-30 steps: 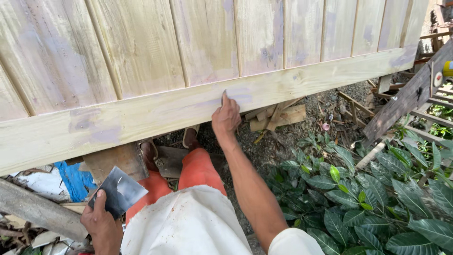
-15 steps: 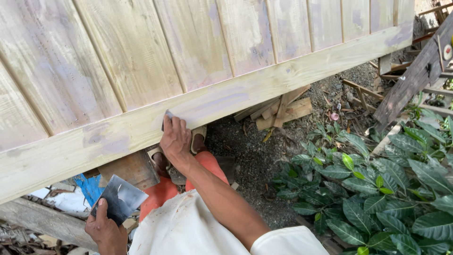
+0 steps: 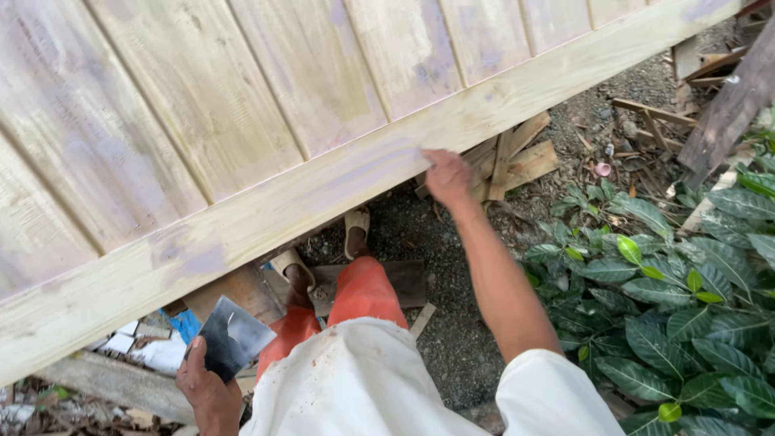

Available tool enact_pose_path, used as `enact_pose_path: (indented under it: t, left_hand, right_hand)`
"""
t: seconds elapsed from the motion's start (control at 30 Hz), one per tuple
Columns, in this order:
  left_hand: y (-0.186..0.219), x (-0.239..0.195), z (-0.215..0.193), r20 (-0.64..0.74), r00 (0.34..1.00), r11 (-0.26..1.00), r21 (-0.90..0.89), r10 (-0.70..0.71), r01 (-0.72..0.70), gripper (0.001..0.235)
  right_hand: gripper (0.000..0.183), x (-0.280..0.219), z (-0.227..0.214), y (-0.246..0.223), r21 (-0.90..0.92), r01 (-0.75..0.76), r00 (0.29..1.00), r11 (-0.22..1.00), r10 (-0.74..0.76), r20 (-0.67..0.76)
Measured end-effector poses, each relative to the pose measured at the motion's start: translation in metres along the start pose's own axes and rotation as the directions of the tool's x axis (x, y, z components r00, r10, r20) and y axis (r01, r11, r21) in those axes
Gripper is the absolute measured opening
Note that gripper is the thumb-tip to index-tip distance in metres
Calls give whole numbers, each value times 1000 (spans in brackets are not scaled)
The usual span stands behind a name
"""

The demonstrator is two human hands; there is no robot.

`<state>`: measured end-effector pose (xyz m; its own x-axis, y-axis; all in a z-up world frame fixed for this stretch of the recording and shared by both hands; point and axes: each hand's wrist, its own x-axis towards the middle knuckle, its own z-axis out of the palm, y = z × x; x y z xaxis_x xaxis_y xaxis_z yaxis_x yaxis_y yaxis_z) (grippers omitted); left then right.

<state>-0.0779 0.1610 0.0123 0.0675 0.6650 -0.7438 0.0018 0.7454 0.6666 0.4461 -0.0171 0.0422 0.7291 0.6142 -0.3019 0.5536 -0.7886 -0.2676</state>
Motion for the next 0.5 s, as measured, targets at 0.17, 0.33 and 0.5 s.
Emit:
enact_pose_path:
  t: [0.17, 0.33, 0.5]
  left_hand:
    - [-6, 0, 76, 220, 935, 959, 1, -277, 284, 26]
    - [-44, -8, 181, 397, 769, 854, 84, -501, 513, 27]
    - [-39, -50, 271, 480, 743, 844, -11, -467, 537, 27]
  right_hand:
    - [47, -70, 23, -60, 229, 264, 960, 937, -278, 31]
    - [34, -160, -6, -116, 647, 359, 919, 673, -137, -369]
    - [39, -178, -34, -103, 245, 582, 735, 775, -373, -566]
